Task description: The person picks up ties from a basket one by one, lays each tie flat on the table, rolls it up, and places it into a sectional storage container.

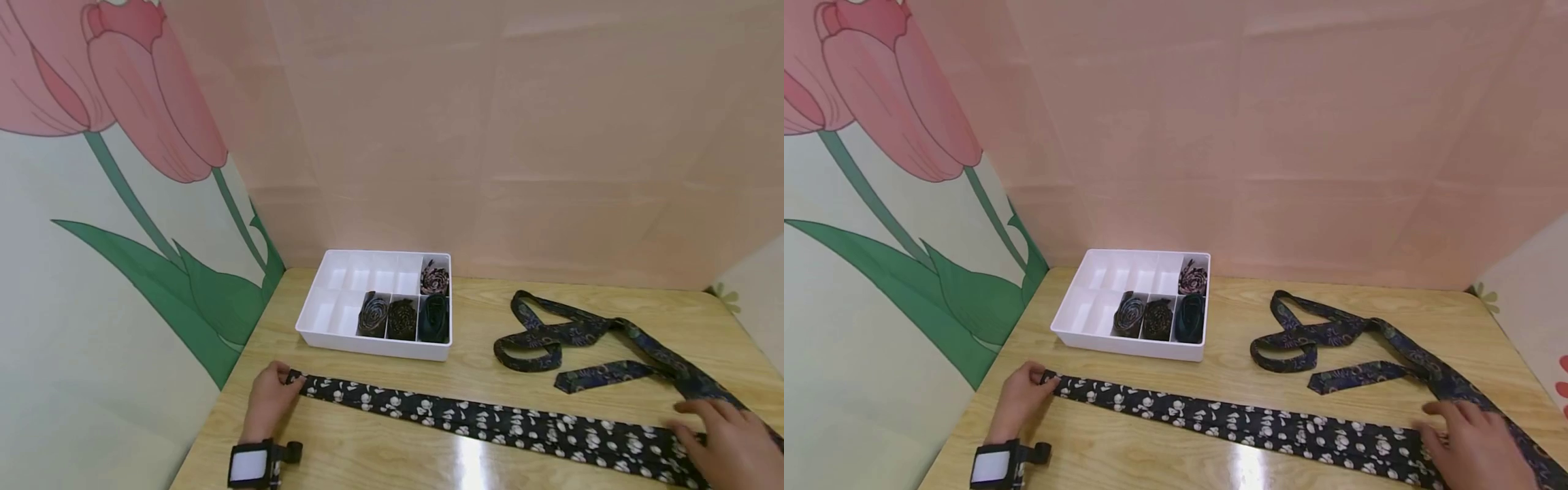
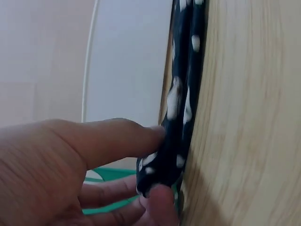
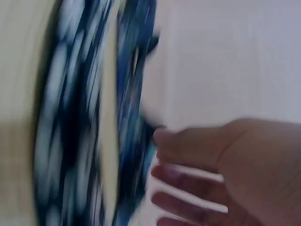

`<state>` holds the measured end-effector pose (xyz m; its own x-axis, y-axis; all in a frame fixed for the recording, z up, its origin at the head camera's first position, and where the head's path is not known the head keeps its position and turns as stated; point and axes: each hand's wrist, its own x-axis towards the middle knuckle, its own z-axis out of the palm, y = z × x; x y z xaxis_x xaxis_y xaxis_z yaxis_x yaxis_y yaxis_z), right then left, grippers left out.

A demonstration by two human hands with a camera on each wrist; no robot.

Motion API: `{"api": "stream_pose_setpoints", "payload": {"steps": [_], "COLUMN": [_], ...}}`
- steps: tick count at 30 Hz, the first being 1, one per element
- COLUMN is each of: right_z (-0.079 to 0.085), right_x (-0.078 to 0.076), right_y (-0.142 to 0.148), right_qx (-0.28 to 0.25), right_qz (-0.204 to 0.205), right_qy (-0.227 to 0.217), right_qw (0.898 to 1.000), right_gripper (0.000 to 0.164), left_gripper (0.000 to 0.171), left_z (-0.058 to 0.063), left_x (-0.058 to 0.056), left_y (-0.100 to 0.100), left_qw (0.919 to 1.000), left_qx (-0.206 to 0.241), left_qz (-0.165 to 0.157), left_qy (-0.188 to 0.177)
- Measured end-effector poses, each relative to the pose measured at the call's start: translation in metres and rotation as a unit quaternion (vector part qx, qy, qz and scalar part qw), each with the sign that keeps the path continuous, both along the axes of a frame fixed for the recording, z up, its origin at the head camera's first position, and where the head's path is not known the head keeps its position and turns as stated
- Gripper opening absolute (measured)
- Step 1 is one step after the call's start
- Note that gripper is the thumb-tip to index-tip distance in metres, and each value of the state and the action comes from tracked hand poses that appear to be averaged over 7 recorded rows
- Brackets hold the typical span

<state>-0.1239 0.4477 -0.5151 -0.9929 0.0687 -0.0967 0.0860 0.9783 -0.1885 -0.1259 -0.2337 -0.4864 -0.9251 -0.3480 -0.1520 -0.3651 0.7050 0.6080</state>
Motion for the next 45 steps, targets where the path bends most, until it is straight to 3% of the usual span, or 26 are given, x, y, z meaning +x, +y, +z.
{"api": "stream_pose_setpoints", "payload": {"steps": [2,5,10,14,16,19,24,27,33,38,41,45], "right_z": [0.013,0.031,0.041,0.031,0.024,0.016,0.011,0.011,0.014,0.014,0.014,0.015], "right_x": [-0.009,-0.018,-0.018,-0.020,-0.019,-0.017,-0.015,-0.016,-0.016,-0.015,-0.016,-0.016], "right_y": [-0.030,-0.084,-0.179,-0.238,-0.256,-0.270,-0.275,-0.275,-0.276,-0.276,-0.275,-0.276], "right_qx": [-0.046,-0.132,-0.194,-0.204,-0.204,-0.201,-0.196,-0.193,-0.184,-0.180,-0.178,-0.177], "right_qz": [0.070,0.126,0.252,0.357,0.379,0.379,0.369,0.369,0.368,0.369,0.367,0.371], "right_qy": [-0.031,-0.102,-0.061,-0.040,-0.048,-0.059,-0.043,-0.038,-0.031,-0.027,-0.031,-0.038], "right_qw": [0.996,0.978,0.946,0.911,0.901,0.901,0.907,0.908,0.911,0.911,0.912,0.911], "right_gripper": [0.035,0.029,0.011,0.016,0.017,0.016,0.020,0.021,0.020,0.020,0.021,0.021], "left_gripper": [0.040,0.034,0.024,0.014,0.009,0.008,0.024,0.025,0.019,0.007,0.027,0.041], "left_z": [0.001,0.001,0.002,0.004,0.004,0.003,0.005,0.006,-0.001,-0.001,0.000,-0.001], "left_x": [0.002,0.003,0.001,0.000,0.001,0.003,0.005,0.002,0.000,0.005,0.010,0.014], "left_y": [0.005,0.013,0.033,0.045,0.048,0.050,0.048,0.051,0.064,0.064,0.058,0.050], "left_qw": [1.0000,0.9997,0.9962,0.9950,0.9949,0.9953,0.9966,0.9974,0.9940,0.9902,0.9833,0.9668], "left_qx": [0.003,-0.011,-0.062,-0.074,-0.074,-0.075,-0.082,-0.070,-0.039,-0.022,-0.028,-0.045], "left_qz": [0.009,0.012,-0.009,-0.024,-0.030,-0.034,-0.006,-0.011,-0.074,-0.118,-0.165,-0.239], "left_qy": [0.000,0.016,0.060,0.063,0.061,0.051,0.007,0.017,0.070,0.071,0.070,0.079]}}
